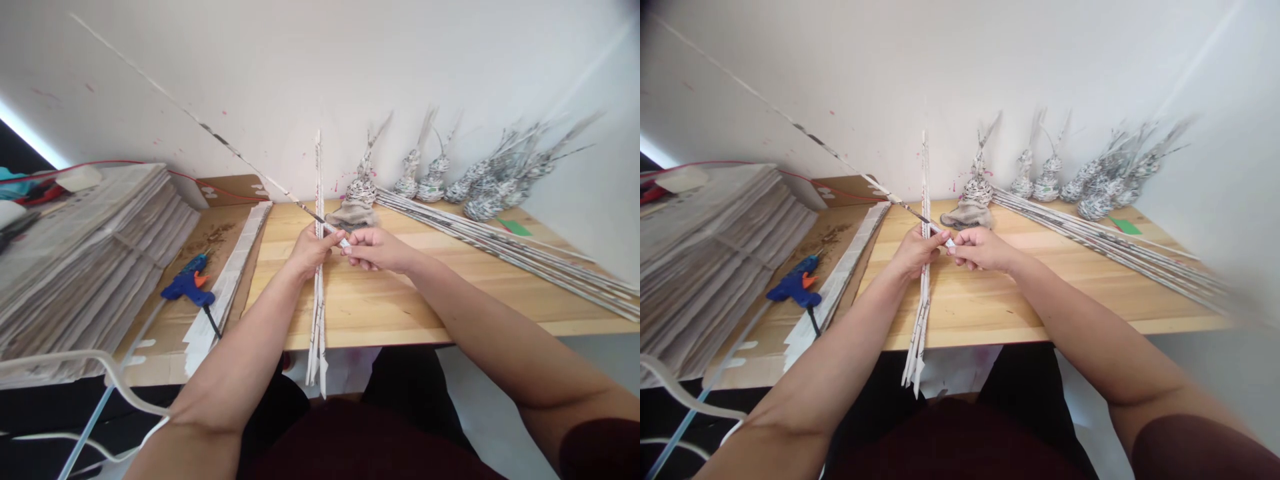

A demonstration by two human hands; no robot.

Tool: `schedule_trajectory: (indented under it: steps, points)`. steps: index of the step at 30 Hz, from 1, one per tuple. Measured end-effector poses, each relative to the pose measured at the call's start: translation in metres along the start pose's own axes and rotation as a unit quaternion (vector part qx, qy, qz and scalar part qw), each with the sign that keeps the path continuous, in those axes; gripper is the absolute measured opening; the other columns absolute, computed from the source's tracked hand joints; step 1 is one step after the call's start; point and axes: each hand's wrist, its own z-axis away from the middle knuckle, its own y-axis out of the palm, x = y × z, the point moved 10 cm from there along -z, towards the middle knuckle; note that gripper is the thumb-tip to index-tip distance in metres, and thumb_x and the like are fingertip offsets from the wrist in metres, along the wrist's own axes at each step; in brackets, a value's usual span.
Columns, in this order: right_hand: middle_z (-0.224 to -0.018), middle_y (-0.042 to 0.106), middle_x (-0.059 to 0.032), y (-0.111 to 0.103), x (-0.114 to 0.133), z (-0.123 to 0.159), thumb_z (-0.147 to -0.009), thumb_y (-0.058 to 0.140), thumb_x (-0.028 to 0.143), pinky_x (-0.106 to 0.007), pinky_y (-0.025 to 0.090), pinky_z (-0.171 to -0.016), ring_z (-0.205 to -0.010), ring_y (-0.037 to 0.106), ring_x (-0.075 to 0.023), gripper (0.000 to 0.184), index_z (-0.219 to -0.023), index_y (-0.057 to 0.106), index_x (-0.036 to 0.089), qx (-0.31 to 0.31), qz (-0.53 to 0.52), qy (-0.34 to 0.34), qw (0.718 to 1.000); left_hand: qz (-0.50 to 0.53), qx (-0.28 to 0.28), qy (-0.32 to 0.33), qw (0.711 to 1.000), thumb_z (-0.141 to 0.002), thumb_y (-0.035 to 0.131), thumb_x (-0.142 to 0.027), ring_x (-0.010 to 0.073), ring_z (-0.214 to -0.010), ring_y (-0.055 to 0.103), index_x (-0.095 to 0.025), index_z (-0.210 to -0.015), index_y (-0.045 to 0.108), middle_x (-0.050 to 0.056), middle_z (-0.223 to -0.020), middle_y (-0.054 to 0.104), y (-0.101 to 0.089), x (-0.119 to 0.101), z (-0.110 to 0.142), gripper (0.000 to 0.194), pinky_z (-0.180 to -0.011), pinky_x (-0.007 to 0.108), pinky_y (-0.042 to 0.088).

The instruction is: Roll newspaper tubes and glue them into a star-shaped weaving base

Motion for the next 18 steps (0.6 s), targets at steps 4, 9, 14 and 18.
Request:
schedule_trajectory:
  steps: [4,9,14,18]
  points:
    - [-0.062,0.059,0.0006,0.007,-0.007,-0.001,-0.078,0.069,0.043,-0.016,0.032,-0.035,-0.042,0.046,-0.0048,0.029,-0.079,0.06,0.015,0.043,-0.108,0.017,0.993,0.008,-0.003,0.037,0.999,-0.061,0.082,-0.039,0.003,-0.039,0.037,-0.016,-0.073,0.054,-0.003,-0.058,0.059,-0.001,-0.006,-0.001,0.039,-0.038,0.019,0.022]
    - [-0.059,0.06,-0.0016,0.014,-0.016,-0.001,-0.078,0.068,0.04,-0.018,0.037,-0.036,-0.043,0.053,-0.0082,0.027,-0.077,0.064,0.013,0.072,-0.2,0.08,0.974,-0.001,0.001,0.049,0.999,-0.062,0.081,-0.041,0.0037,-0.043,0.043,-0.015,-0.073,0.057,-0.001,-0.064,0.062,-0.002,-0.009,-0.001,0.038,-0.041,0.019,0.025]
    - [-0.062,0.064,-0.0032,0.021,-0.019,0.003,-0.079,0.065,0.032,-0.02,0.041,-0.037,-0.047,0.057,-0.011,0.018,-0.081,0.066,0.014,0.105,-0.238,0.121,0.958,0.007,0.033,0.016,0.999,-0.061,0.08,-0.046,0.0051,-0.044,0.046,-0.014,-0.073,0.056,0.0,-0.059,0.06,0.003,-0.002,-0.001,0.041,-0.04,0.019,0.024]
    - [-0.063,0.065,-0.0031,0.024,-0.018,0.004,-0.08,0.063,0.03,-0.02,0.044,-0.04,-0.048,0.058,-0.0112,0.017,-0.083,0.067,0.014,0.115,-0.237,0.118,0.958,0.035,0.059,0.001,0.998,-0.061,0.082,-0.042,0.0048,-0.044,0.046,-0.015,-0.076,0.055,-0.002,-0.058,0.057,0.007,0.001,-0.001,0.041,-0.039,0.018,0.022]
